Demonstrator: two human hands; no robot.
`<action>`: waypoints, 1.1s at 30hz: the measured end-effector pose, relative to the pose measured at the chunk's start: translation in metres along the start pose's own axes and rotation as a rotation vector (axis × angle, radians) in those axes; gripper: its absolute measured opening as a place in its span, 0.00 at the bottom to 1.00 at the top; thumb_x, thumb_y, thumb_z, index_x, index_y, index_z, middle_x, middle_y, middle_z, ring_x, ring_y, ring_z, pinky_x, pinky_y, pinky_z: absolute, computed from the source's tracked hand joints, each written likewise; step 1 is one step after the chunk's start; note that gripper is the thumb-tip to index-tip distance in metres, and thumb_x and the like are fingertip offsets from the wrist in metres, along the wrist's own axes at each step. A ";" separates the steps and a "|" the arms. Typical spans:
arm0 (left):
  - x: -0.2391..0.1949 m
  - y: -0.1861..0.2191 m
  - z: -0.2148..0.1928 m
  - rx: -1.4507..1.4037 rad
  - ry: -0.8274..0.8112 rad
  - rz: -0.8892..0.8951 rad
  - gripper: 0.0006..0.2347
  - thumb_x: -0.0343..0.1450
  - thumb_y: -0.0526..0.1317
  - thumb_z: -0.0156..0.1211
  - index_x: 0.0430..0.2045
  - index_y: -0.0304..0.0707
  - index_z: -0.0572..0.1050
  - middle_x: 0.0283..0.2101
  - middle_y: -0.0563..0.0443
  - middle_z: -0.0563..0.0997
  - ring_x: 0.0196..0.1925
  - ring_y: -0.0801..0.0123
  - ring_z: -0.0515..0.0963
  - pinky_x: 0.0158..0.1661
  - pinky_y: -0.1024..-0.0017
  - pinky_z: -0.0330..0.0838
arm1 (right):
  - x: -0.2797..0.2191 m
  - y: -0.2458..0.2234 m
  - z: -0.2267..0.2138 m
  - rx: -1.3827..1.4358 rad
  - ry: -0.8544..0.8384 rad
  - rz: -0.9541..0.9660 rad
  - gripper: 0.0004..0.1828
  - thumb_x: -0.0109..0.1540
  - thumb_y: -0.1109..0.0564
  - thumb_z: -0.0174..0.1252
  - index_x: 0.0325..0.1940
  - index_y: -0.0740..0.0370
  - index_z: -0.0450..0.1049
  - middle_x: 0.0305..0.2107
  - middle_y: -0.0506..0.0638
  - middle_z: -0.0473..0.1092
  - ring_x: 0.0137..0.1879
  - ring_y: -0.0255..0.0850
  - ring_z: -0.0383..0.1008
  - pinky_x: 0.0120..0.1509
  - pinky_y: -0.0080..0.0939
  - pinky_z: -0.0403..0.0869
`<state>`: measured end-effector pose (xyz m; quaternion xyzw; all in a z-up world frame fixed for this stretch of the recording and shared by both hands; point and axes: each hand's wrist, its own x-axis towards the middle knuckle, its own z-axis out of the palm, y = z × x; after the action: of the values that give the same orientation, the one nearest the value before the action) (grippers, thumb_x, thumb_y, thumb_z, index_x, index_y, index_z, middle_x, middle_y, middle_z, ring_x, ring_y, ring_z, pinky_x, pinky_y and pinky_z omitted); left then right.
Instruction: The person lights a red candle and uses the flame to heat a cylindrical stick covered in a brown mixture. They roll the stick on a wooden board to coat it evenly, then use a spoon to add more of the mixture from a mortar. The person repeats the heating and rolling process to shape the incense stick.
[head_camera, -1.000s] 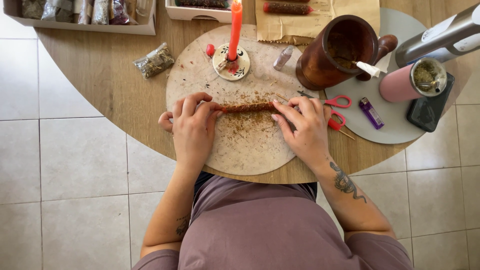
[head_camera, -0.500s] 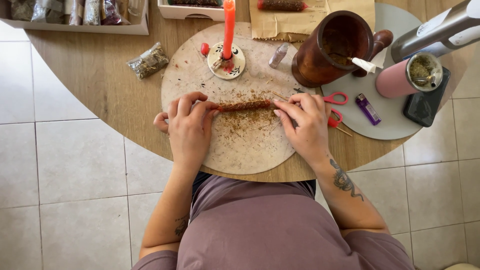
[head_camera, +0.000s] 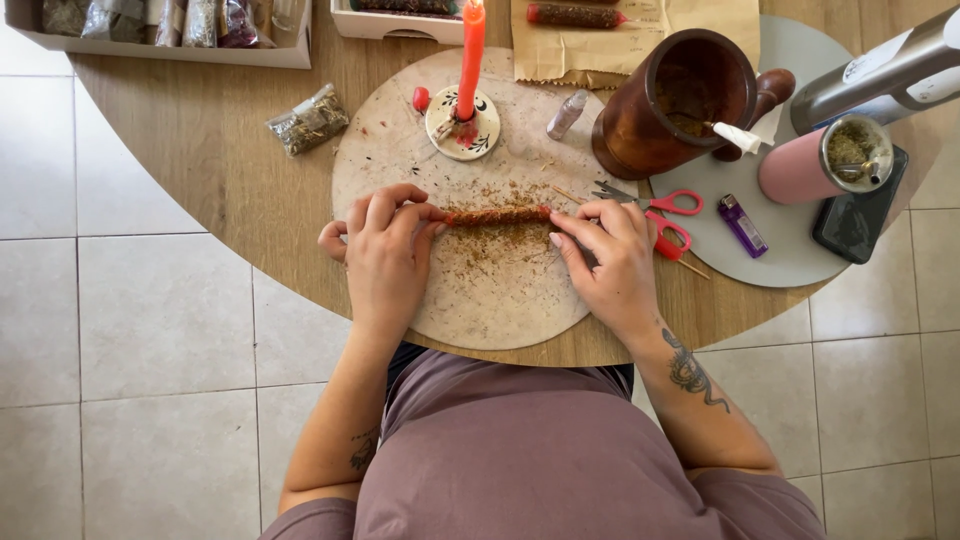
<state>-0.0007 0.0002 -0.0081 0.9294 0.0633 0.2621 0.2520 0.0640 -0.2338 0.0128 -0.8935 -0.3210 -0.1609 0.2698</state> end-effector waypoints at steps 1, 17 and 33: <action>0.000 0.001 -0.001 -0.001 -0.003 -0.004 0.02 0.67 0.43 0.61 0.26 0.53 0.75 0.38 0.63 0.71 0.44 0.69 0.68 0.42 0.63 0.50 | 0.000 -0.001 -0.001 -0.002 -0.002 0.005 0.08 0.60 0.54 0.58 0.43 0.48 0.78 0.32 0.44 0.66 0.42 0.43 0.65 0.45 0.41 0.59; 0.002 0.006 -0.006 0.029 -0.002 -0.003 0.04 0.68 0.46 0.59 0.25 0.54 0.74 0.39 0.63 0.71 0.46 0.70 0.68 0.42 0.63 0.50 | -0.002 0.002 0.001 0.018 -0.022 0.013 0.09 0.60 0.54 0.59 0.44 0.50 0.77 0.33 0.46 0.66 0.42 0.45 0.66 0.48 0.41 0.60; 0.002 0.006 -0.003 0.078 0.033 0.027 0.02 0.67 0.46 0.59 0.25 0.58 0.74 0.39 0.65 0.71 0.45 0.71 0.67 0.42 0.63 0.48 | -0.001 -0.002 -0.003 0.042 0.011 -0.009 0.08 0.59 0.54 0.60 0.42 0.53 0.78 0.32 0.49 0.68 0.41 0.47 0.67 0.48 0.44 0.63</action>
<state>-0.0005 -0.0037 -0.0020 0.9348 0.0649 0.2784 0.2109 0.0622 -0.2346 0.0153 -0.8853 -0.3268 -0.1604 0.2893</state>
